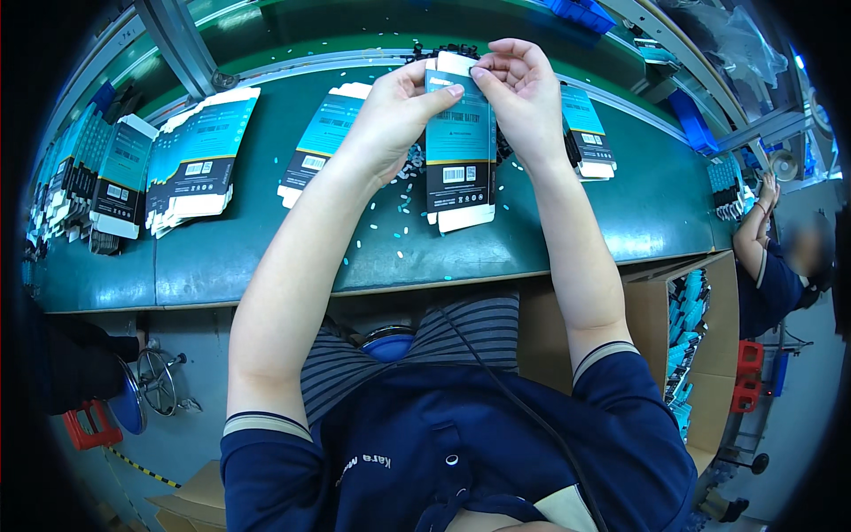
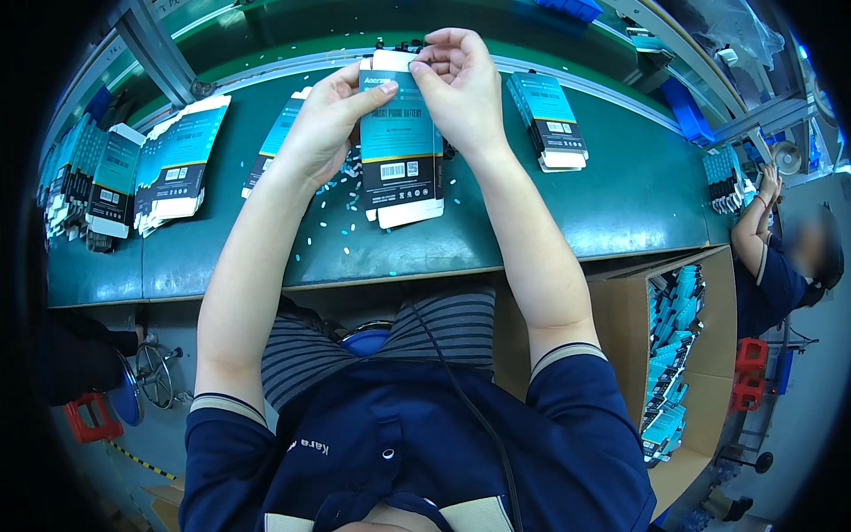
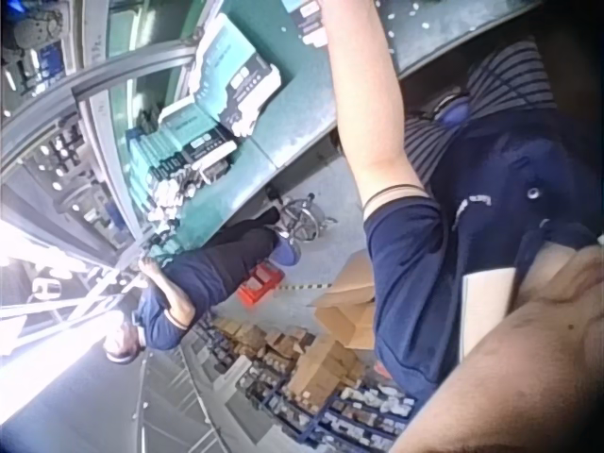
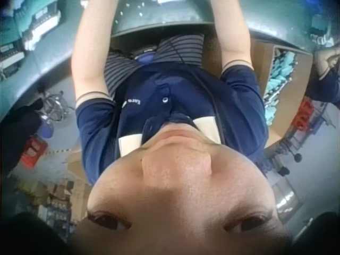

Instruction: Packaging small black electronic components into teal and black retail boxes on a factory assembly line.

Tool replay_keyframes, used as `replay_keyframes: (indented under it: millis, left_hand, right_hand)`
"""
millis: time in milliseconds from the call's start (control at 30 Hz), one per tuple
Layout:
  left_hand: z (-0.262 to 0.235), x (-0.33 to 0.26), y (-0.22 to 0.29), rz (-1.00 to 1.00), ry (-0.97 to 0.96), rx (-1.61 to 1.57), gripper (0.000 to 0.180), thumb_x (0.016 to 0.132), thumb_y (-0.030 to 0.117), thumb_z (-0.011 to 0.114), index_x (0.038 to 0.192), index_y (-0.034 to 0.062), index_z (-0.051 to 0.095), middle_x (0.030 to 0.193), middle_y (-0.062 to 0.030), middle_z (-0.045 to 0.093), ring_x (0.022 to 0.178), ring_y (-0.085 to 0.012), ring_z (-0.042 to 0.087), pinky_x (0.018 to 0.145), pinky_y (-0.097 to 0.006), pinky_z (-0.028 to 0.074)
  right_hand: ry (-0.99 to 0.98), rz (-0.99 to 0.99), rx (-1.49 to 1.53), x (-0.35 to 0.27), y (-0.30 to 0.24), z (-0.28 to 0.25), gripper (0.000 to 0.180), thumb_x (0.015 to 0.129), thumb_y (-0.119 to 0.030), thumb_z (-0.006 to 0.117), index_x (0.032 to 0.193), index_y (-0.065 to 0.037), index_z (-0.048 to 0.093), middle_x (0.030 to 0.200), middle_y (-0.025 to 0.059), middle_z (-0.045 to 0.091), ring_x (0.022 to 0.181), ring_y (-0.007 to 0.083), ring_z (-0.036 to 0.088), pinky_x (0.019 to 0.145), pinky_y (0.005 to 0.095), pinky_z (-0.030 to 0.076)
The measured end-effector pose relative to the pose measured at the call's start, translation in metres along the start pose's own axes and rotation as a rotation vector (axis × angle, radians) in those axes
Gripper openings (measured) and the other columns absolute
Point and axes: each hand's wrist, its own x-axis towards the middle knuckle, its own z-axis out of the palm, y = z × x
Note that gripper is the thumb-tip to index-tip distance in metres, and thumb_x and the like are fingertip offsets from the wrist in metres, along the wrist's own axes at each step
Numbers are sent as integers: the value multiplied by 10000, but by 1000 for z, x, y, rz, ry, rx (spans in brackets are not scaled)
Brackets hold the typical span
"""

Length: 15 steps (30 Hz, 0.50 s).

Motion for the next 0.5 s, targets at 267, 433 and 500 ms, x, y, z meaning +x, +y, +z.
replay_keyframes:
  millis: [267, 433, 500]
  left_hand:
    - [3, -2, -2, 29, -12, -59, 233, 857, 38, 584, 1088, 11, 590, 945, -72, 648, 842, -106, 616, 760, -268, 513]
    - [6, -4, -1, 49, 5, -71, 244, 857, 28, 578, 1100, 8, 587, 936, -70, 650, 845, -103, 613, 761, -265, 511]
    - [5, -3, -2, 62, -6, -85, 258, 857, 19, 573, 1115, 11, 584, 950, -68, 649, 854, -98, 609, 767, -264, 511]
  right_hand:
    - [45, -41, -104, -2, -1, 2, 291, 807, 5, 632, 1045, 15, 466, 900, 80, 593, 805, 95, 575, 733, 197, 485]
    - [85, -130, -103, 0, 6, 2, 247, 779, -30, 646, 979, -4, 503, 827, 62, 611, 688, 77, 576, 615, 187, 487]
    - [97, -211, -161, 0, 5, 4, 227, 780, -28, 644, 959, -7, 506, 811, 62, 609, 681, 75, 577, 612, 188, 488]
